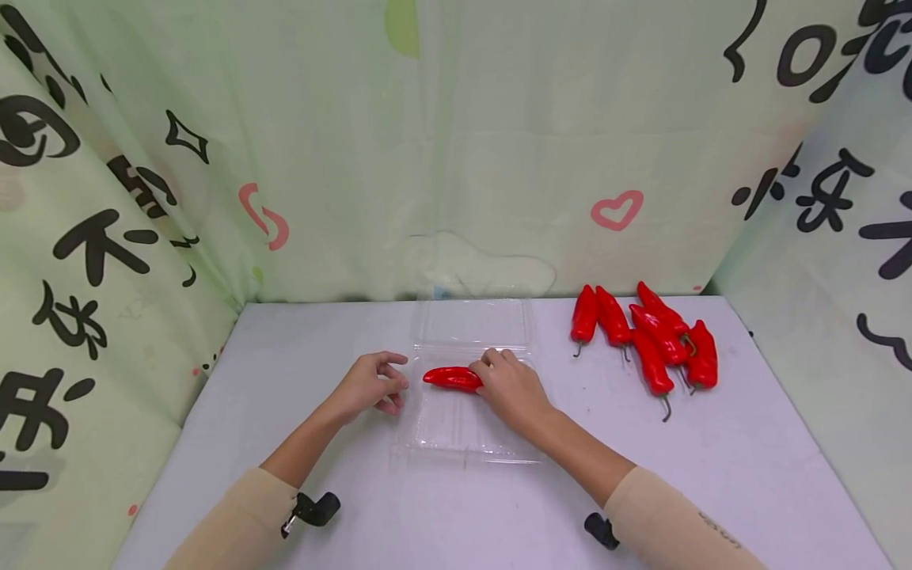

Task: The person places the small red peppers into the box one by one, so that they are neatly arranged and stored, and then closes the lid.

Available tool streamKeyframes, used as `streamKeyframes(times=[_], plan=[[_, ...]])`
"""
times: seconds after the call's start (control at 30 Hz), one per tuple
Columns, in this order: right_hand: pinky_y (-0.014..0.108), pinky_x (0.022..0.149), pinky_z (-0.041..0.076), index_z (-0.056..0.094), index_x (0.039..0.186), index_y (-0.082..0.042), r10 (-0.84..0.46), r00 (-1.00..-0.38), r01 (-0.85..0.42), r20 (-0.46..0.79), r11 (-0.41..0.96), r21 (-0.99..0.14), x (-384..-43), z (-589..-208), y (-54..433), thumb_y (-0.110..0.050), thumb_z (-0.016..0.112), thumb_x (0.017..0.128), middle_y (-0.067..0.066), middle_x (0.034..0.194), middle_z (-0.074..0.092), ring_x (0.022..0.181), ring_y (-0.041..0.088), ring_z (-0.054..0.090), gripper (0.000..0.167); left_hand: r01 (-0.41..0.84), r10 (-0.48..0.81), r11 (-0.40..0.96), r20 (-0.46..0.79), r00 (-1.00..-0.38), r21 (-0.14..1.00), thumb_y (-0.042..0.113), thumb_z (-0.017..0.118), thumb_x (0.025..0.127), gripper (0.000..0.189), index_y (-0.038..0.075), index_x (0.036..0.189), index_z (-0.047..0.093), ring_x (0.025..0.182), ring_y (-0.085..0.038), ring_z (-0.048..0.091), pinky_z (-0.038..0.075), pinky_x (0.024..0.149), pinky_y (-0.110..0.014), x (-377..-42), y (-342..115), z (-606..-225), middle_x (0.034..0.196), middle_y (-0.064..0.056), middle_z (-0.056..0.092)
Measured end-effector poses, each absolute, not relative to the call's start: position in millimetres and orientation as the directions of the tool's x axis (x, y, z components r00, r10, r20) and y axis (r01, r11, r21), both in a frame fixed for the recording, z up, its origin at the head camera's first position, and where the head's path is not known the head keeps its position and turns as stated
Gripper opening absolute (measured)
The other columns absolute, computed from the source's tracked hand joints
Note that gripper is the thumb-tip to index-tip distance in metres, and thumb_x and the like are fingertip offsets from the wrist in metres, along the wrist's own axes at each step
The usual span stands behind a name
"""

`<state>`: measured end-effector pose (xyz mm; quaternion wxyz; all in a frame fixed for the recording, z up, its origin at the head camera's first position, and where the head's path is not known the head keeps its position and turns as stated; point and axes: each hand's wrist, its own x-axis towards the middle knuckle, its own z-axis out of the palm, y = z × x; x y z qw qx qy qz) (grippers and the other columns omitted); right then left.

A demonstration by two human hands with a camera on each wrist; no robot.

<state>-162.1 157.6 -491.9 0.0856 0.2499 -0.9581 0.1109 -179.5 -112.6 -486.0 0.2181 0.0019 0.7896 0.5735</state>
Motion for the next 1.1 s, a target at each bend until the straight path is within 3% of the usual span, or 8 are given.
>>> streamKeyframes(times=[0.87,1.1], plan=[[0.04,0.081,0.065,0.073,0.12,-0.012,-0.461,-0.855,-0.502,0.237,0.849,-0.162,-160.8,-490.6,159.9,-0.018,0.094,0.074,0.011,0.113,0.069,0.1,0.027,0.065,0.051,-0.253,0.32,0.298,-0.346,-0.882,0.92,-0.001,0.067,0.096,0.052,-0.003,0.145,0.05,0.074,-0.037,0.075,0.064,0.059,-0.033,-174.6,-116.5,-486.7,0.101,-0.025,0.066],[0.039,0.08,0.066,0.072,0.122,-0.01,-0.442,-0.873,-0.481,0.208,0.851,-0.211,-159.8,-484.3,166.9,-0.016,0.092,0.077,0.012,0.114,0.069,0.103,0.028,0.064,0.049,-0.251,0.312,0.31,-0.347,-0.885,0.917,-0.001,0.068,0.096,0.052,-0.002,0.145,0.051,0.073,-0.036,0.075,0.064,0.059,-0.033,-175.0,-116.5,-488.1,0.102,-0.024,0.067]])
